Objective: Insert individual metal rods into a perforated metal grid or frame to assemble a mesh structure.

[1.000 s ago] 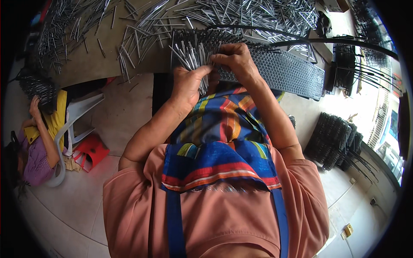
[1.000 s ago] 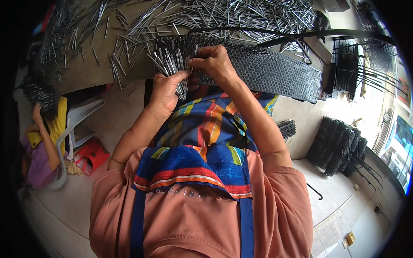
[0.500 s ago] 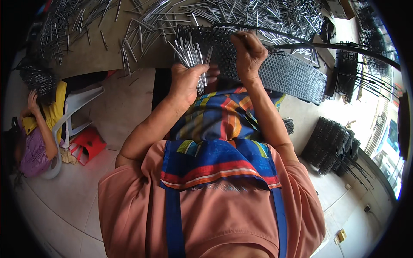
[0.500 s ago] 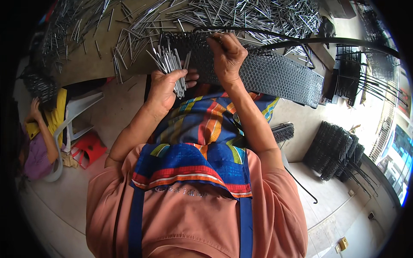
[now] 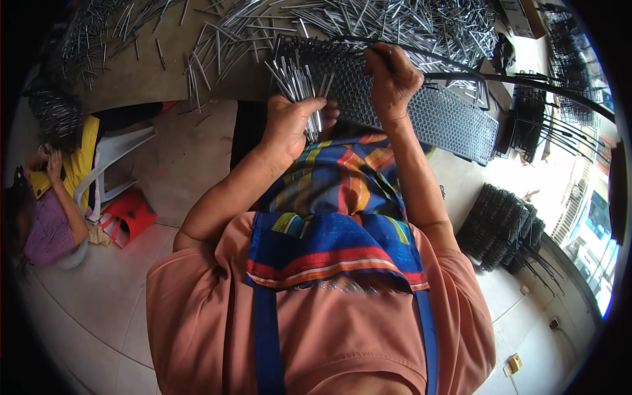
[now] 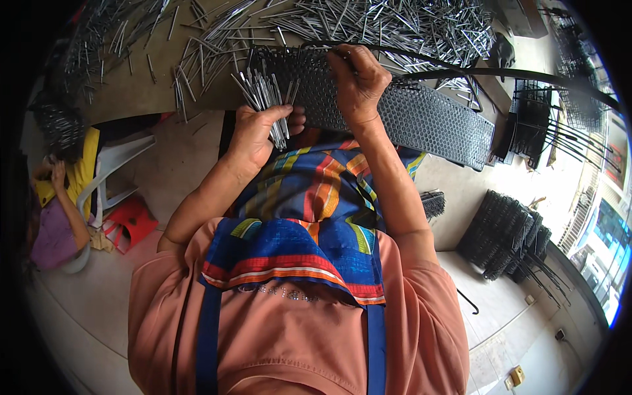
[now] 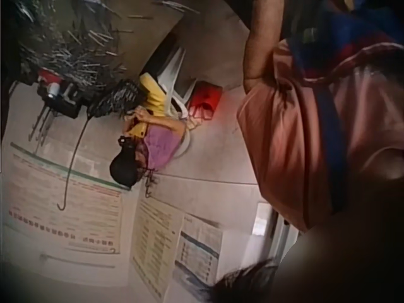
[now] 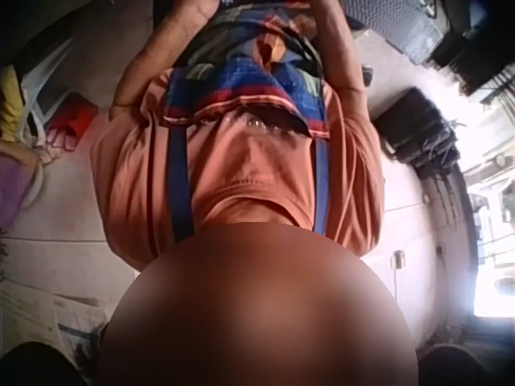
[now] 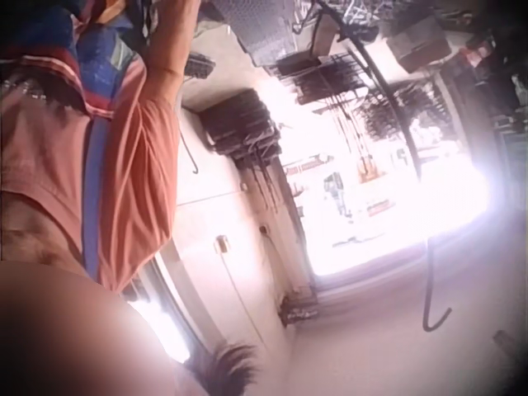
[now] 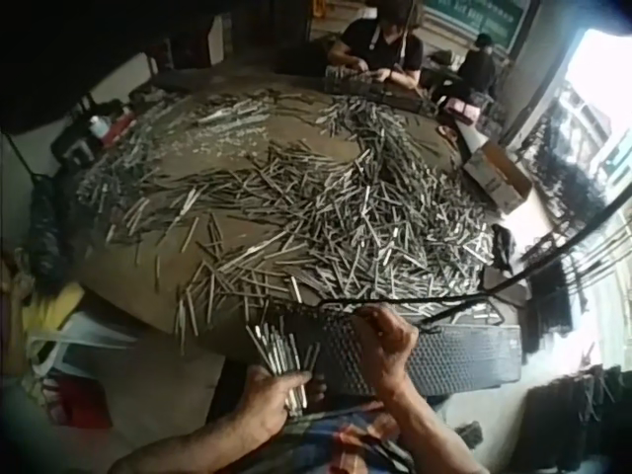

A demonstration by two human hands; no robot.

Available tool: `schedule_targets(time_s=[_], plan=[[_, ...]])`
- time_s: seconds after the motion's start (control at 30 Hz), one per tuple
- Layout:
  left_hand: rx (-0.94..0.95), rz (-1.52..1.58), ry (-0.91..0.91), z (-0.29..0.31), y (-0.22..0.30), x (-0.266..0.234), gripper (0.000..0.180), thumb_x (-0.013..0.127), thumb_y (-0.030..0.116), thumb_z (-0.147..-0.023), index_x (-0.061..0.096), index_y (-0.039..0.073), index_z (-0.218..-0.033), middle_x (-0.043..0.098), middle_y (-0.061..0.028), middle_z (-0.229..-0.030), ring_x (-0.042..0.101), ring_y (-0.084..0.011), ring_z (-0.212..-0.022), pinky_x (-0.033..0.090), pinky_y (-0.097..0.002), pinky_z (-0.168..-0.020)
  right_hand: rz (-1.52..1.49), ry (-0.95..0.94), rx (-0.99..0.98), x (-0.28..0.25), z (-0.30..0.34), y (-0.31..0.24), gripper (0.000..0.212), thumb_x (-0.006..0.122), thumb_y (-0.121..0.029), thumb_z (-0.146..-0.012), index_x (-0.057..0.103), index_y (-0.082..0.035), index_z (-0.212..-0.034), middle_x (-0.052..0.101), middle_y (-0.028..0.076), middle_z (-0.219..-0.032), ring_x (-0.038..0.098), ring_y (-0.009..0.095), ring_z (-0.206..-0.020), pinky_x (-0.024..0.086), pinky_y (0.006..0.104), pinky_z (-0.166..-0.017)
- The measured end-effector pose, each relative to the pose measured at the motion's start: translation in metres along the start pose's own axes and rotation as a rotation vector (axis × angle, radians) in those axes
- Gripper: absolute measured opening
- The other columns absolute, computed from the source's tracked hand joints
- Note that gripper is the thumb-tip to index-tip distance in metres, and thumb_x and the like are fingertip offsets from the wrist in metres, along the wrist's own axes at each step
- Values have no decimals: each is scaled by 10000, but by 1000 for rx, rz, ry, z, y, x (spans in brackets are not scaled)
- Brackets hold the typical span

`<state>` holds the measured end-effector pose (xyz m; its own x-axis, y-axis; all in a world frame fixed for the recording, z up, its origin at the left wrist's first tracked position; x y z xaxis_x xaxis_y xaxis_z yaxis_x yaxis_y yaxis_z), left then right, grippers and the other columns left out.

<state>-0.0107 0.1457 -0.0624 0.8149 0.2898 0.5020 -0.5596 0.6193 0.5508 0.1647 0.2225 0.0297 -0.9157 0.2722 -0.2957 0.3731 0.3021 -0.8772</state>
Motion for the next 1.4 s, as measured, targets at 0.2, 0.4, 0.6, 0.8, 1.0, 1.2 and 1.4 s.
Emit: schedule_targets(time_s=[0.2, 0.4, 0.6, 0.8, 1.0, 1.2, 1.4], plan=[[9, 7, -14, -1, 2, -1, 102, 601, -47, -827, 641, -53, -922, 690, -167, -820, 691, -241, -675, 589, -343, -572, 87, -14, -91, 7, 7, 0, 76, 683, 54, -816, 685, 27, -887, 636, 36, -696, 579, 64, -550, 448, 200, -504], [15, 21, -16, -1, 4, 0, 102, 594, -47, -834, 641, -55, -923, 690, -169, -828, 691, -243, -678, 590, -340, -577, 174, -29, -52, 16, 6, 4, 98, 718, 36, -794, 700, 10, -887, 638, 27, -707, 576, 61, -564, 438, 206, -505], [22, 17, -9, -2, 3, -1, 98, 593, -45, -835, 643, -58, -919, 690, -174, -831, 691, -246, -681, 589, -344, -579, 276, 3, -85, 13, 7, -4, 133, 749, 23, -751, 714, -12, -873, 635, 21, -720, 574, 71, -601, 445, 216, -550], [7, 38, -18, -6, -1, -1, 103, 588, -50, -834, 639, -70, -921, 690, -178, -831, 691, -248, -681, 590, -353, -603, 293, -27, -72, 14, 4, -1, 103, 747, -8, -754, 708, -25, -847, 620, 50, -696, 581, 101, -591, 453, 236, -560], [8, 107, -10, -7, -1, 1, 104, 579, -53, -835, 645, -77, -912, 692, -176, -825, 691, -245, -681, 581, -339, -596, 343, -39, -64, 9, 5, -7, 77, 733, -16, -751, 692, -20, -816, 618, 65, -696, 590, 129, -589, 455, 250, -554], [-4, 69, 8, -2, -1, -2, 121, 580, -56, -834, 653, -67, -930, 695, -176, -836, 690, -234, -678, 581, -334, -597, 671, -170, -156, 39, 1, -15, 118, 725, -168, -776, 681, -111, -870, 633, 48, -793, 651, 278, -691, 496, 359, -581], [24, 79, 0, 1, 5, -9, 114, 579, -55, -837, 651, -66, -924, 696, -174, -834, 688, -231, -675, 583, -335, -601, 789, -191, -289, 49, 9, -21, 97, 711, -153, -762, 646, -137, -833, 590, 33, -774, 624, 276, -643, 470, 381, -538]])
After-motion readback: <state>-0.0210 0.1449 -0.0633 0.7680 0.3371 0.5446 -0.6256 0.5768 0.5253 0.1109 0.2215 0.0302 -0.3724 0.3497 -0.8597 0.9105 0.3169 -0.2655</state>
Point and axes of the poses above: each hand's wrist, its own z-axis away from the middle knuckle, its own x-axis out of the palm, y = z × x, the point moved 10 cm from there along -z, towards the middle knuckle
